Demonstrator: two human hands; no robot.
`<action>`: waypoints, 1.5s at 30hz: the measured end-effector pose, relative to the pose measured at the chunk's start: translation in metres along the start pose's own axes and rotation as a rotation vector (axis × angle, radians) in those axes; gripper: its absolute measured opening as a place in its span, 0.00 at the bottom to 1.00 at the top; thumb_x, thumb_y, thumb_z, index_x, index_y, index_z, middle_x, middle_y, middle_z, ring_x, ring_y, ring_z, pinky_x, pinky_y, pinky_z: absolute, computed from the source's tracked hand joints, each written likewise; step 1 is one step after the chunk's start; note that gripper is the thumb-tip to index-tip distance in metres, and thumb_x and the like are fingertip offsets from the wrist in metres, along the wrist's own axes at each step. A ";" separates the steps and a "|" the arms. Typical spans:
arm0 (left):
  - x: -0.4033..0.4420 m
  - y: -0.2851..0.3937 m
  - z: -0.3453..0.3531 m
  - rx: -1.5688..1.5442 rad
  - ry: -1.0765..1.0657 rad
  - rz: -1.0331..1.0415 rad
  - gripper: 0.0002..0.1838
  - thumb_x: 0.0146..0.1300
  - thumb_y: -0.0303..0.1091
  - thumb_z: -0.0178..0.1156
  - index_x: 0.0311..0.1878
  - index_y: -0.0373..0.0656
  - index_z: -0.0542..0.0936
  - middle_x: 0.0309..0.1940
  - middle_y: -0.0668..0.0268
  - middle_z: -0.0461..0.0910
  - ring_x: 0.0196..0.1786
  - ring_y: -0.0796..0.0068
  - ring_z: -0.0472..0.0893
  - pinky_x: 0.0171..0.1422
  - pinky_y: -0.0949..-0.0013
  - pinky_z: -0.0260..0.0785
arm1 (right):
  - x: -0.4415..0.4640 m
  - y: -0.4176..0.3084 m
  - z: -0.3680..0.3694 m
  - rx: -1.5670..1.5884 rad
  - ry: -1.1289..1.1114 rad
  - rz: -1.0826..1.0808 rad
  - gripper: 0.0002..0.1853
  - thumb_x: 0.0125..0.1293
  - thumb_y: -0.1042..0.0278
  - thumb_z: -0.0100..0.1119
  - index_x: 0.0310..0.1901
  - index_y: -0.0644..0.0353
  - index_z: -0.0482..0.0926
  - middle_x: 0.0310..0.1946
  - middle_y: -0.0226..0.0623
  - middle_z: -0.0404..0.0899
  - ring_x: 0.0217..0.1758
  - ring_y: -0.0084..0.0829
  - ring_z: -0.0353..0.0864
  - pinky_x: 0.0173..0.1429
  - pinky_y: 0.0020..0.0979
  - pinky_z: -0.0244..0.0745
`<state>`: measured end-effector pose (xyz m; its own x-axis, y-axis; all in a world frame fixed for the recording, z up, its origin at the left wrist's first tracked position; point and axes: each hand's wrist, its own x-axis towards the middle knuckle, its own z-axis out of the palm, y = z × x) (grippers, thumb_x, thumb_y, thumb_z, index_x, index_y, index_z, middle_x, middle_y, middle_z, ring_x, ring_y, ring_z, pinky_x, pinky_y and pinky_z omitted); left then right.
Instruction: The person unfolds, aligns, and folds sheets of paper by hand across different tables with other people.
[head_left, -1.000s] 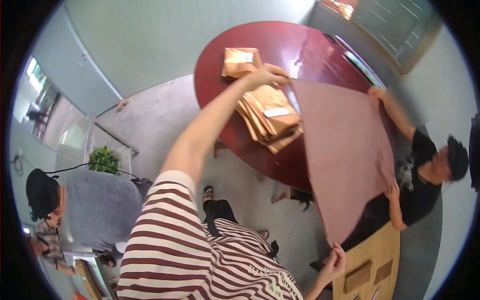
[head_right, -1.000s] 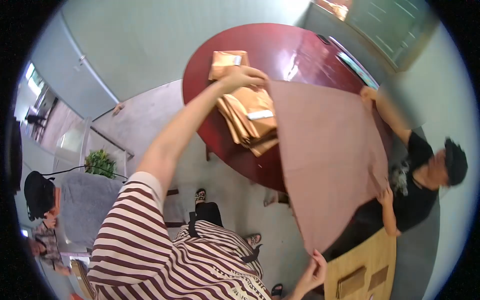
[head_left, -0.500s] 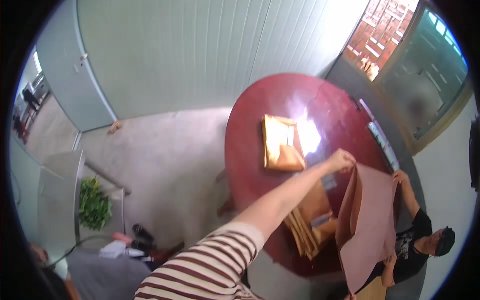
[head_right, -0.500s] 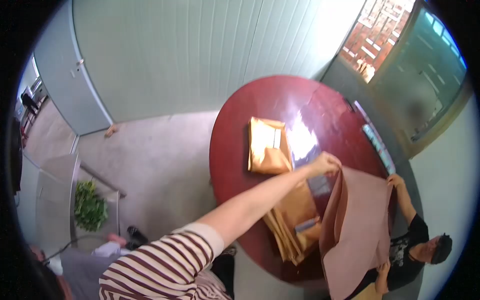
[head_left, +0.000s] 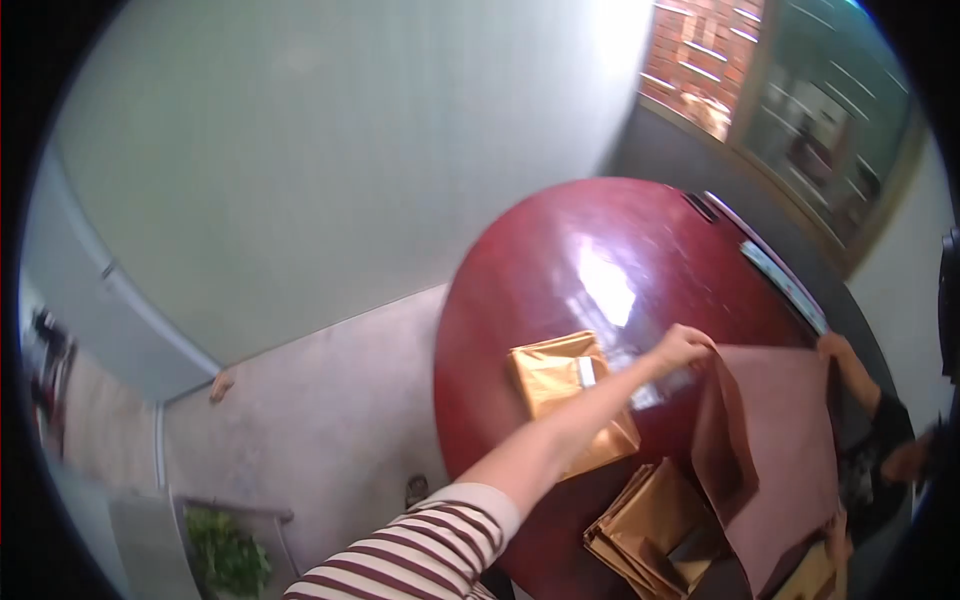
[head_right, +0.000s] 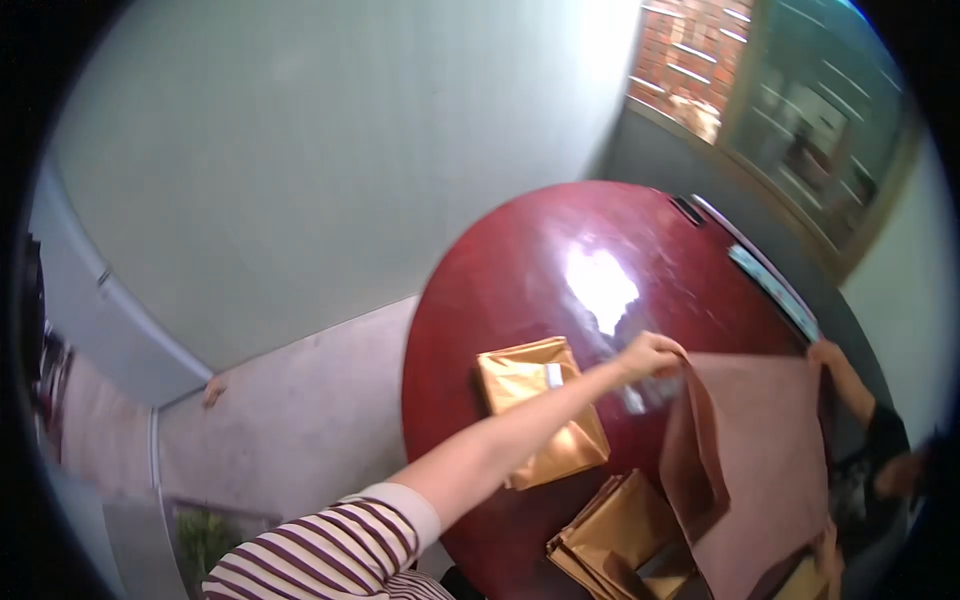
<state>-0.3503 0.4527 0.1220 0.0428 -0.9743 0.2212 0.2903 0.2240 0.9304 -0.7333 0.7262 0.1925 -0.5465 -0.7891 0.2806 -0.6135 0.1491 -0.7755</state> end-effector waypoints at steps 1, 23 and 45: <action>0.007 0.001 -0.011 0.031 -0.006 -0.041 0.08 0.58 0.27 0.58 0.39 0.40 0.83 0.21 0.69 0.78 0.22 0.84 0.74 0.25 0.79 0.67 | -0.005 0.001 0.010 0.044 0.009 -0.152 0.13 0.68 0.65 0.53 0.45 0.65 0.79 0.44 0.46 0.79 0.46 0.42 0.77 0.51 0.37 0.72; 0.253 -0.074 -0.209 -0.122 -0.326 -0.263 0.15 0.65 0.36 0.58 0.53 0.45 0.77 0.38 0.73 0.78 0.33 0.86 0.73 0.34 0.80 0.64 | -0.107 -0.108 0.213 0.467 0.506 -0.118 0.05 0.63 0.77 0.53 0.38 0.66 0.77 0.28 0.33 0.79 0.32 0.22 0.79 0.38 0.22 0.74; 0.417 -0.109 -0.337 0.254 -0.876 -0.280 0.18 0.66 0.38 0.54 0.57 0.46 0.75 0.46 0.70 0.79 0.36 0.84 0.74 0.40 0.79 0.66 | -0.175 -0.245 0.394 -0.175 0.900 -0.062 0.04 0.47 0.73 0.68 0.26 0.59 0.82 0.28 0.34 0.73 0.36 0.31 0.73 0.42 0.34 0.69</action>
<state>-0.0423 0.0138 0.0144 -0.7578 -0.6520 0.0250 -0.0393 0.0839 0.9957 -0.2630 0.5936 0.1102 -0.7023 -0.0484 0.7102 -0.6941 0.2679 -0.6682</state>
